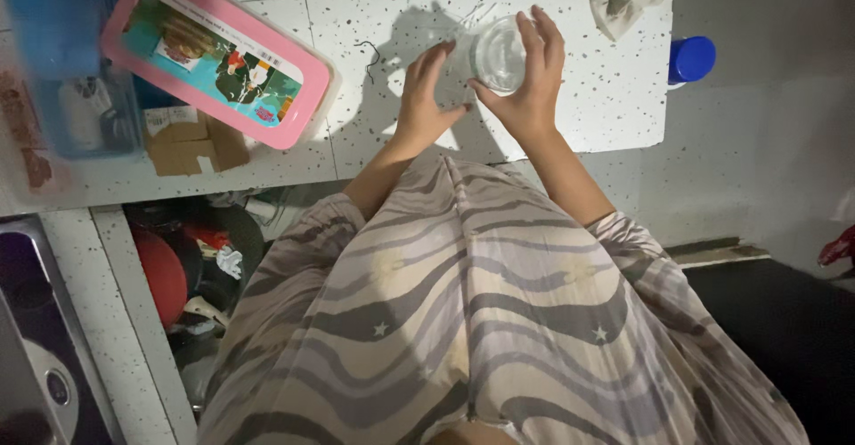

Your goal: The person opens a plastic jar and removes its contents, then opens a pink container and a blue container, emptying their contents onto the table. They handle various small items including packets, tape, and cables, placing them on the table.

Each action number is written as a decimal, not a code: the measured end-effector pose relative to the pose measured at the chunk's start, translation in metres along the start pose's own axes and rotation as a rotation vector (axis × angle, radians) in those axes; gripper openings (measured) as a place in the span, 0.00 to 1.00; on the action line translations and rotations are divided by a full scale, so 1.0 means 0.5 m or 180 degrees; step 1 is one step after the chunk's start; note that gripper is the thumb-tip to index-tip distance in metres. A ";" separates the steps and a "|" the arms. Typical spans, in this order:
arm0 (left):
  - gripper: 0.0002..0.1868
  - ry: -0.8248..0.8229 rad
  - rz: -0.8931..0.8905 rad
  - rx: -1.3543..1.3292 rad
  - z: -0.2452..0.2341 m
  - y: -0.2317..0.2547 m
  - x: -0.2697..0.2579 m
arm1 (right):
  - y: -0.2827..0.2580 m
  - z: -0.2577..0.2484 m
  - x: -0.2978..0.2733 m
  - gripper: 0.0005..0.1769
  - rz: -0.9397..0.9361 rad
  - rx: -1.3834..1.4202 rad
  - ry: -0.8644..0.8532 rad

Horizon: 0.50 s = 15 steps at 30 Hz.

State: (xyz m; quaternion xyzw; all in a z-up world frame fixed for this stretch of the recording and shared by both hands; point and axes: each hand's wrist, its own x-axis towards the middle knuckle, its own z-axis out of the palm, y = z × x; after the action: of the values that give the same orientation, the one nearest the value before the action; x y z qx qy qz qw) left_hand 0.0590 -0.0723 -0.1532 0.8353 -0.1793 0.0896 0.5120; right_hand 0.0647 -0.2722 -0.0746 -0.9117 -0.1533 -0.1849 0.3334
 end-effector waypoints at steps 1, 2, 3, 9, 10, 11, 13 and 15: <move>0.60 0.0028 0.0027 0.0018 0.000 0.009 0.006 | -0.004 0.000 0.001 0.62 -0.0015 0.0142 0.0028; 0.61 0.0096 0.0111 -0.0033 0.001 0.015 0.013 | -0.008 0.000 0.002 0.64 -0.0031 0.0284 0.0057; 0.62 0.0165 0.0195 -0.0084 0.001 0.019 0.022 | -0.012 0.001 0.002 0.65 -0.0083 0.0215 0.0020; 0.58 0.0512 0.0150 -0.0544 0.033 0.013 0.049 | -0.015 0.012 -0.016 0.58 -0.0250 0.0891 -0.0056; 0.59 0.0615 0.0122 -0.0635 0.041 0.004 0.052 | -0.007 0.012 -0.026 0.53 -0.0158 0.1111 0.0010; 0.55 0.0764 -0.0136 -0.1159 0.048 -0.009 0.056 | 0.005 0.015 -0.036 0.48 -0.0066 0.1330 0.0079; 0.49 0.1050 -0.0662 -0.2204 0.059 -0.038 0.058 | 0.041 0.032 -0.047 0.25 0.0638 0.1288 0.0254; 0.49 0.0960 -0.1073 -0.2492 0.046 -0.077 0.045 | 0.083 0.046 -0.059 0.17 0.1159 0.1548 -0.0007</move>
State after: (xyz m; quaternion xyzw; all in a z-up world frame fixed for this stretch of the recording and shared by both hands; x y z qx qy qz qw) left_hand 0.0940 -0.0815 -0.1882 0.5739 0.0154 0.0510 0.8172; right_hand 0.0608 -0.2919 -0.1267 -0.8178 -0.0275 -0.0788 0.5694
